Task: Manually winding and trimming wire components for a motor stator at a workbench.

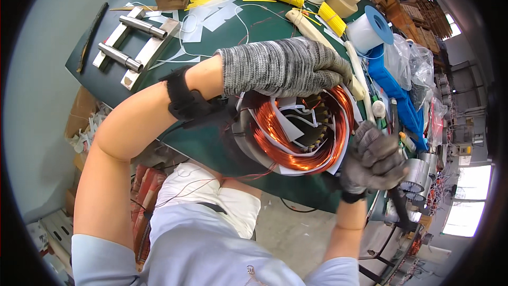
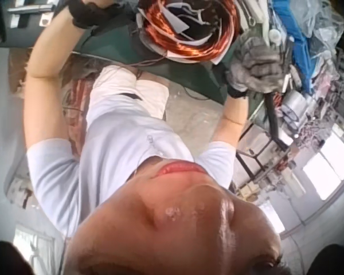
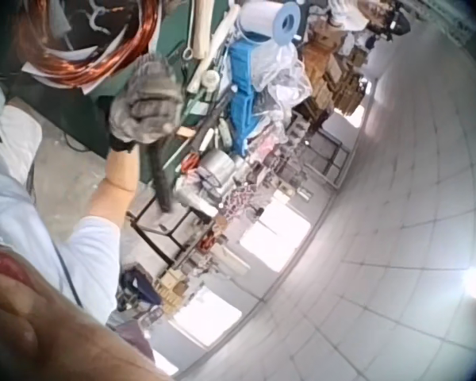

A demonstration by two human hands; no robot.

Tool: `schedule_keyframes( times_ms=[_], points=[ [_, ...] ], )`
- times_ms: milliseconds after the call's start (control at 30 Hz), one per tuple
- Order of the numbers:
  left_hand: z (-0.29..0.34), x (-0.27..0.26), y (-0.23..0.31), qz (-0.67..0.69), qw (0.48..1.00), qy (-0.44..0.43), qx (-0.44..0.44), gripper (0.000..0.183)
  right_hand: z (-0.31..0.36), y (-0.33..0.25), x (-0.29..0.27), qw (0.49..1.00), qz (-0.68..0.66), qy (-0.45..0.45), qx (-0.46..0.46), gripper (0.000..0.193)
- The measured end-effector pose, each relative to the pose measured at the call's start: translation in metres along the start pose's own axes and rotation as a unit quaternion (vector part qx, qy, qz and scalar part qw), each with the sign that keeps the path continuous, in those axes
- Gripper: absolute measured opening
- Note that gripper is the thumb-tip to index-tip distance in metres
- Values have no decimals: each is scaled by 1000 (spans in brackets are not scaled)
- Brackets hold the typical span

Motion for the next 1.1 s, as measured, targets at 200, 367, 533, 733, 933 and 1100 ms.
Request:
schedule_keyframes(
  times_ms=[200,367,533,733,933,1100],
  points=[
    [-4,-5,0,-13,992,78,100,28,-23,-36,-9,991,-14,132,24,40],
    [2,-3,-4,42,995,-12,-92,28,-46,-27,-7,855,487,-25,174,26],
    [-3,-1,-15,-6,992,62,108,26,-53,26,23,709,642,-212,200,17],
    [-4,-9,6,-123,990,67,10,18,-37,38,-17,705,544,-128,437,22],
    [-17,3,-8,-30,994,71,79,30,-47,30,13,659,603,-143,426,25],
    [-20,4,-2,-102,989,73,74,32,-36,42,-4,731,460,-74,498,24]
  ],
)
Point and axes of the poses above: each hand's wrist, its own z-axis away from the middle knuckle, its own x-axis out of the palm, y = z × x, the point moved 9 cm from there along -z, towards the middle knuckle, and after that the axes turned 9 degrees about -z, right-handed, at the moved point
